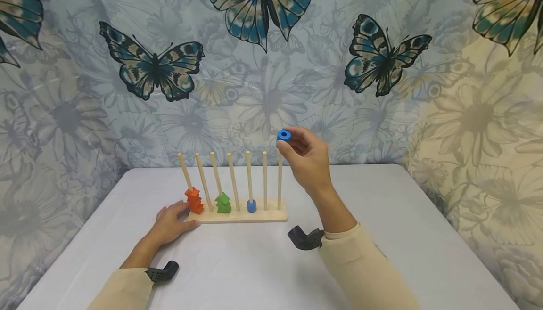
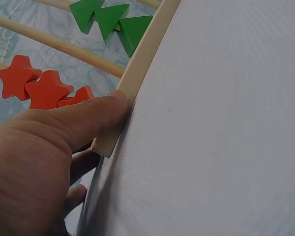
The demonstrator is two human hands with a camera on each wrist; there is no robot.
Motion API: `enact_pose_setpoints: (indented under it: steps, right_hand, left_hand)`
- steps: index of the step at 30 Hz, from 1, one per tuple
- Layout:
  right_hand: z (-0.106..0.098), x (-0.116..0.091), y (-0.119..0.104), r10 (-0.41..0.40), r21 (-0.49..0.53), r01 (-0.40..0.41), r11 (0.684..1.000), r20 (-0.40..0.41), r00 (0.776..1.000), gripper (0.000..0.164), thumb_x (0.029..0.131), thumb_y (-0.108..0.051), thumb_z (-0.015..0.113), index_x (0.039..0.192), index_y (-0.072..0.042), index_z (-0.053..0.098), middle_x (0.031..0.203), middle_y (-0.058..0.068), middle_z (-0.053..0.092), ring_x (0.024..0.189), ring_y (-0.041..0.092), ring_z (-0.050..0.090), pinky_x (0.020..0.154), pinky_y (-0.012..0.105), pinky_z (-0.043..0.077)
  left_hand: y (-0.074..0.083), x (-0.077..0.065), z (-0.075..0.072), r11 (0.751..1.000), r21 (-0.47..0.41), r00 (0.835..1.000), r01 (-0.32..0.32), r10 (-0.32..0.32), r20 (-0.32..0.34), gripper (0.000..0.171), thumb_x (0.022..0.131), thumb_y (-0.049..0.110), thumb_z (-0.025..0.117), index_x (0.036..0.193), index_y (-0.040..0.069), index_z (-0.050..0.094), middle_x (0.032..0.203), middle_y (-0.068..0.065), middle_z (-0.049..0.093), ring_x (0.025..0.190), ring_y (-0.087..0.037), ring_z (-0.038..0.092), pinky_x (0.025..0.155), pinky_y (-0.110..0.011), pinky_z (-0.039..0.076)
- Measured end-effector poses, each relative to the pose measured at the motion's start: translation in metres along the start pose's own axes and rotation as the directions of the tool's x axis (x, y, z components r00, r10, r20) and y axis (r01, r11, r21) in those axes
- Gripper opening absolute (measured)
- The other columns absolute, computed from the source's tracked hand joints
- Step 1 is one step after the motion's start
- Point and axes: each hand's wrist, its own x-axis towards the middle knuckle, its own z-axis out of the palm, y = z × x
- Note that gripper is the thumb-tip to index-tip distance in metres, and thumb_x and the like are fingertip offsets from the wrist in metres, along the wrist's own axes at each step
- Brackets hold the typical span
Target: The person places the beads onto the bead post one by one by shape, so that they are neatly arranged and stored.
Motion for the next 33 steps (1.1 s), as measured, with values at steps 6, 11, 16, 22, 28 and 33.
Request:
enact_pose_setpoints:
  steps: [6, 11, 16, 22, 28, 33]
  right_hand:
    - [0.015, 0.006, 0.010, 0.042, 0.011, -0.043, 0.999, 0.037, 0.998, 0.031, 0.089, 0.001, 0.067, 0.118, 0.009, 0.060, 0.103, 0.011, 0.064, 0.096, 0.020, 0.064, 0.085, 0.030, 0.052]
    - [0.026, 0.009, 0.021, 0.074, 0.028, -0.075, 0.997, 0.053, 0.996, 0.031, 0.090, 0.000, 0.067, 0.118, 0.009, 0.059, 0.104, 0.015, 0.063, 0.095, 0.020, 0.064, 0.086, 0.030, 0.052]
    - [0.036, 0.011, 0.028, 0.127, 0.021, -0.128, 0.992, 0.070, 0.989, 0.032, 0.091, -0.003, 0.067, 0.120, 0.007, 0.059, 0.105, 0.015, 0.063, 0.096, 0.021, 0.064, 0.088, 0.031, 0.051]
    - [0.049, 0.015, 0.038, 0.157, 0.014, -0.159, 0.987, 0.097, 0.983, 0.031, 0.091, -0.006, 0.067, 0.119, 0.005, 0.060, 0.105, 0.014, 0.064, 0.098, 0.023, 0.063, 0.091, 0.033, 0.050]
    - [0.057, 0.013, 0.045, 0.216, -0.023, -0.215, 0.976, 0.122, 0.969, 0.033, 0.092, -0.010, 0.067, 0.121, 0.002, 0.060, 0.106, 0.012, 0.065, 0.095, 0.023, 0.062, 0.087, 0.032, 0.050]
    - [0.061, 0.011, 0.049, 0.243, -0.077, -0.235, 0.969, 0.122, 0.962, 0.034, 0.093, -0.015, 0.067, 0.122, 0.001, 0.061, 0.104, 0.011, 0.066, 0.092, 0.022, 0.060, 0.077, 0.028, 0.046]
  left_hand:
    - [0.000, 0.000, 0.001, 1.000, 0.003, 1.000, -0.003, 0.003, -0.006, 0.072, 0.078, 0.037, 0.080, 0.133, -0.002, 0.055, 0.136, -0.021, 0.051, 0.135, -0.040, 0.032, 0.110, -0.059, 0.001]
    - [-0.001, 0.000, 0.001, 1.000, -0.005, 1.000, -0.005, 0.005, -0.006, 0.071, 0.078, 0.036, 0.080, 0.133, -0.002, 0.055, 0.136, -0.021, 0.052, 0.135, -0.040, 0.032, 0.110, -0.059, 0.001]
    - [-0.001, 0.001, 0.001, 1.000, -0.009, 1.000, -0.011, 0.011, -0.005, 0.071, 0.078, 0.036, 0.080, 0.132, -0.003, 0.055, 0.136, -0.021, 0.052, 0.135, -0.040, 0.032, 0.110, -0.059, 0.000]
    - [-0.002, 0.001, 0.000, 1.000, -0.003, 1.000, -0.020, 0.020, -0.013, 0.072, 0.078, 0.035, 0.080, 0.133, -0.004, 0.055, 0.136, -0.022, 0.051, 0.135, -0.041, 0.032, 0.110, -0.059, 0.001]
    - [-0.003, 0.001, 0.001, 1.000, -0.009, 1.000, -0.014, 0.014, -0.013, 0.071, 0.078, 0.033, 0.080, 0.133, -0.003, 0.055, 0.137, -0.021, 0.051, 0.135, -0.040, 0.032, 0.110, -0.059, 0.000]
    - [-0.003, 0.002, 0.002, 1.000, -0.013, 1.000, -0.012, 0.012, -0.012, 0.070, 0.078, 0.032, 0.080, 0.133, -0.002, 0.055, 0.136, -0.020, 0.052, 0.136, -0.039, 0.032, 0.110, -0.058, -0.001]
